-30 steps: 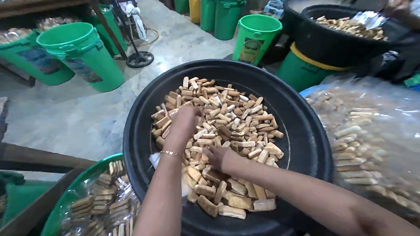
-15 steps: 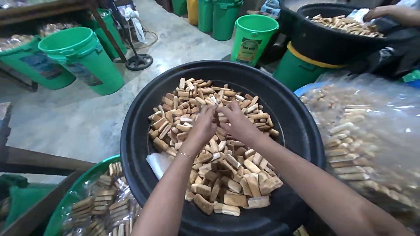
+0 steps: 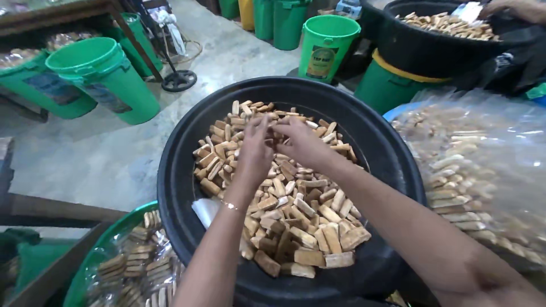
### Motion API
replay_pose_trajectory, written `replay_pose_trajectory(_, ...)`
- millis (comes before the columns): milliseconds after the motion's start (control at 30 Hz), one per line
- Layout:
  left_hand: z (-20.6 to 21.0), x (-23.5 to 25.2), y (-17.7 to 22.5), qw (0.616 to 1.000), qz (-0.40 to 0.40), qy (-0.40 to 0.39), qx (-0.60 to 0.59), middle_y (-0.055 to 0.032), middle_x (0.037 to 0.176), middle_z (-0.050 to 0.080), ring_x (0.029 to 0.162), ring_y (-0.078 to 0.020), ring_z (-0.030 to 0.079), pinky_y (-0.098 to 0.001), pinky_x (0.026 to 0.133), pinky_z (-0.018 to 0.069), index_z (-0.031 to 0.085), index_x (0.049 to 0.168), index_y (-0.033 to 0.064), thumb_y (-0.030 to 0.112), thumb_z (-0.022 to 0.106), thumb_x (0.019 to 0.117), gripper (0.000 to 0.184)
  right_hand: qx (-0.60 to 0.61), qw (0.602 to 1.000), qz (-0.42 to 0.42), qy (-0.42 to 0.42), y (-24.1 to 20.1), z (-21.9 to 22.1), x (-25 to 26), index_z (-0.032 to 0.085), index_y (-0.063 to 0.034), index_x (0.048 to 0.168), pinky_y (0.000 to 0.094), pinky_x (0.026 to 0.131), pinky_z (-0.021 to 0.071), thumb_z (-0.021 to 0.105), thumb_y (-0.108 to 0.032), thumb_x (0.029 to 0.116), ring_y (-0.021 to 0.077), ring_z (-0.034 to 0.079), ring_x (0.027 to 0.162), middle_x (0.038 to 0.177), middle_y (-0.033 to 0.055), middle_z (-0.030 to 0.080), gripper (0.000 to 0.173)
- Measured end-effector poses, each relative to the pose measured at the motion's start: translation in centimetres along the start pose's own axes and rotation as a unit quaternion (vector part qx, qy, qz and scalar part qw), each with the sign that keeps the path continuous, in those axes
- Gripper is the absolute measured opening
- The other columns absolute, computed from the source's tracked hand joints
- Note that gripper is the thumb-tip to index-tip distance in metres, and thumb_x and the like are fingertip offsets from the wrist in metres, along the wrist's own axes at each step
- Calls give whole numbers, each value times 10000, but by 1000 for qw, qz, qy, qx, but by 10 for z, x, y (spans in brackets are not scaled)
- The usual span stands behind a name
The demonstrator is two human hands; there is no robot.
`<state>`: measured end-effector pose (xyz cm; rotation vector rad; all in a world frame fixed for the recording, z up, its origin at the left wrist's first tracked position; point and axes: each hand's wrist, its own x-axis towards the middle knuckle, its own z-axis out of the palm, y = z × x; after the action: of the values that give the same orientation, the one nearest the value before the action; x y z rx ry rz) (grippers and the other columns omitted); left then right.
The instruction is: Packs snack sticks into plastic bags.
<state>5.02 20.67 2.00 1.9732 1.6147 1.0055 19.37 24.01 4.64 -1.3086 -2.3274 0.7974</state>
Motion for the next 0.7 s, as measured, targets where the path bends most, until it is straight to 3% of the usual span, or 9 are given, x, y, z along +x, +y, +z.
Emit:
replay_pose_trajectory(133, 4, -11, 15, 990, 138, 9, -37, -195, 1451, 520, 1177, -264, 626, -384, 919, 563, 584, 1407, 6, -51, 604, 916, 494, -51, 995, -63, 53, 20, 13, 1, 680, 49, 1128, 511, 943, 536, 665, -30, 948, 351, 689, 1028, 1088, 230, 697, 197)
replay_pose_trajectory(200, -13, -7, 1, 974, 146, 74, -158, -163, 1389, 586, 1203, -204, 614, -350, 985, 535, 661, 1272, -24, -16, 545, 956, 336, -10, 999, -31, 41, 13, -3, 1, 700, -29, 1176, 511, 890, 550, 671, -108, 977, 299, 692, 961, 1044, 171, 711, 216)
replay_pose_trajectory(300, -33, -2, -29, 940, -48, 78, -328, -35, 1356, 582, 1132, -110, 619, -346, 968, 531, 468, 1454, 90, 331, 438, 1082, 444, 37, 991, -93, 86, 2, -17, -9, 643, -111, 1376, 415, 911, 564, 680, -152, 975, 206, 695, 1020, 1241, 116, 699, 405)
replay_pose_trajectory(367, -28, -5, -33, 894, -168, 40, -414, 23, 1021, 678, 807, -70, 663, -279, 746, 581, 575, 1299, 166, 467, 417, 1080, 405, 24, 983, -159, 86, -4, -7, -11, 631, -95, 1389, 440, 904, 573, 709, -139, 953, 243, 706, 1018, 1269, 141, 694, 445)
replay_pose_trajectory(467, -18, 4, -40, 876, -225, 84, -418, 26, 788, 632, 650, -51, 615, -241, 621, 553, 619, 1096, 108, 350, 416, 1101, 316, 71, 982, -174, 23, -5, 17, -12, 600, -78, 1427, 425, 874, 575, 675, -129, 976, 236, 703, 957, 1155, 145, 711, 460)
replay_pose_trajectory(533, -19, 11, -62, 861, -247, 183, -406, -20, 846, 614, 707, -88, 611, -281, 665, 552, 609, 1167, 40, 290, 411, 1107, 325, 174, 977, -117, 30, 2, 42, -14, 618, -68, 1357, 313, 666, 602, 554, -92, 1029, 130, 684, 703, 937, 81, 714, 335)
replay_pose_trajectory(567, -20, 13, -75, 849, -259, 229, -400, -39, 889, 612, 744, -106, 619, -299, 692, 559, 591, 1199, 41, 299, 411, 1106, 328, 178, 981, -77, -5, 4, 54, -17, 600, -34, 1301, 329, 691, 614, 479, -66, 1049, 150, 699, 726, 960, 96, 707, 281)
replay_pose_trajectory(633, -20, 14, -96, 826, -295, 291, -381, -112, 1003, 619, 832, -184, 631, -377, 744, 562, 573, 1253, 50, 342, 428, 1100, 361, 50, 982, -24, -182, 7, 79, -21, 570, 32, 1336, 493, 962, 539, 414, -2, 1055, 336, 676, 1081, 1226, 225, 651, 323)
replay_pose_trajectory(700, -16, 7, -94, 827, -342, 266, -360, -169, 1193, 612, 981, -258, 632, -451, 825, 551, 500, 1403, 90, 449, 399, 1090, 487, -104, 942, -47, -316, 15, 106, -23, 544, 13, 1430, 619, 1061, 446, 517, 26, 1016, 487, 507, 1326, 1404, 306, 540, 416)
